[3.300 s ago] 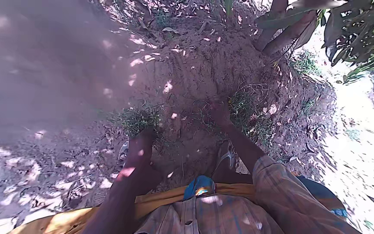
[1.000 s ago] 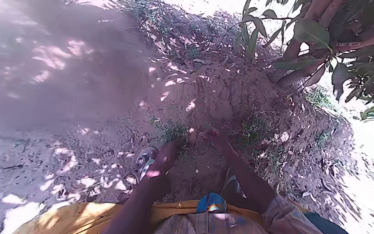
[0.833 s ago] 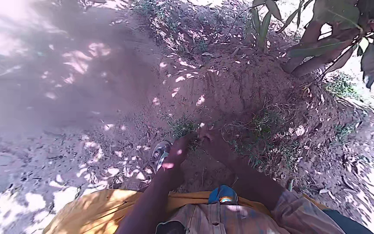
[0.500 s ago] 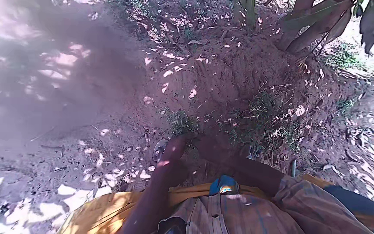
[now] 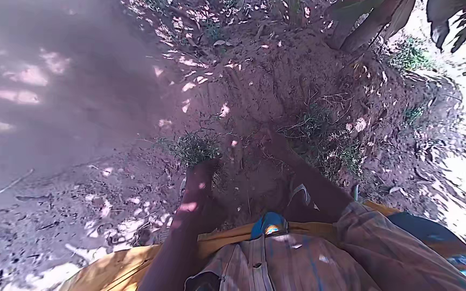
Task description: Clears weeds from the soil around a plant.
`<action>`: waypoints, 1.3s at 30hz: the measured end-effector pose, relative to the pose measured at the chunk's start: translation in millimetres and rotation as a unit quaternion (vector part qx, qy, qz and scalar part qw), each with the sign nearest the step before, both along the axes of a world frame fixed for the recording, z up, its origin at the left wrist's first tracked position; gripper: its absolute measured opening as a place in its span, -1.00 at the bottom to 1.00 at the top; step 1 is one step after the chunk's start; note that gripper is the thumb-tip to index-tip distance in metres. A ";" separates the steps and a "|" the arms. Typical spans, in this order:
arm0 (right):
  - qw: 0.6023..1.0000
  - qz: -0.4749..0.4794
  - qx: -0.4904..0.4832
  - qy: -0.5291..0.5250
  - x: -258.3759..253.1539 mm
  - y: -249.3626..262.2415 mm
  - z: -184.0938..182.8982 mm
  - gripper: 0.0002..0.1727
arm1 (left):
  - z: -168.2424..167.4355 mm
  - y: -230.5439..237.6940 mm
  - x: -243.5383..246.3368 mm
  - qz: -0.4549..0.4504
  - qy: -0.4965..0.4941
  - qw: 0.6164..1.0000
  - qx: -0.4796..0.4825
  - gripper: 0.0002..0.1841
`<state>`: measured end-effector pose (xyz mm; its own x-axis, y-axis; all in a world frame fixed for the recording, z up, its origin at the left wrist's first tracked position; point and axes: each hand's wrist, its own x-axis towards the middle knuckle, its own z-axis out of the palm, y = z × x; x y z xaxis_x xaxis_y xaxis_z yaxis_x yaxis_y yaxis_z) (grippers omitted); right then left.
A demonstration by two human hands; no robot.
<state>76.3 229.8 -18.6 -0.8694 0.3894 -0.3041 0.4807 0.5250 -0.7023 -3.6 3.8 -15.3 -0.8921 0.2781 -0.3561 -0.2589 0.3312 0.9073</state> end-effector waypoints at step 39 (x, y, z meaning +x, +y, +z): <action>0.733 -0.664 0.114 -0.091 150.6 164.2 -17.5 -0.38 | -27.0 1.3 -12.4 0.106 -0.121 0.981 0.110 -0.80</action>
<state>227.0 394.0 -36.2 0.3696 0.9146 -0.1639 0.7493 -0.3977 -0.5296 -16.1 5.1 -42.3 -0.8351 0.1890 -0.5166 -0.5172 0.0501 0.8544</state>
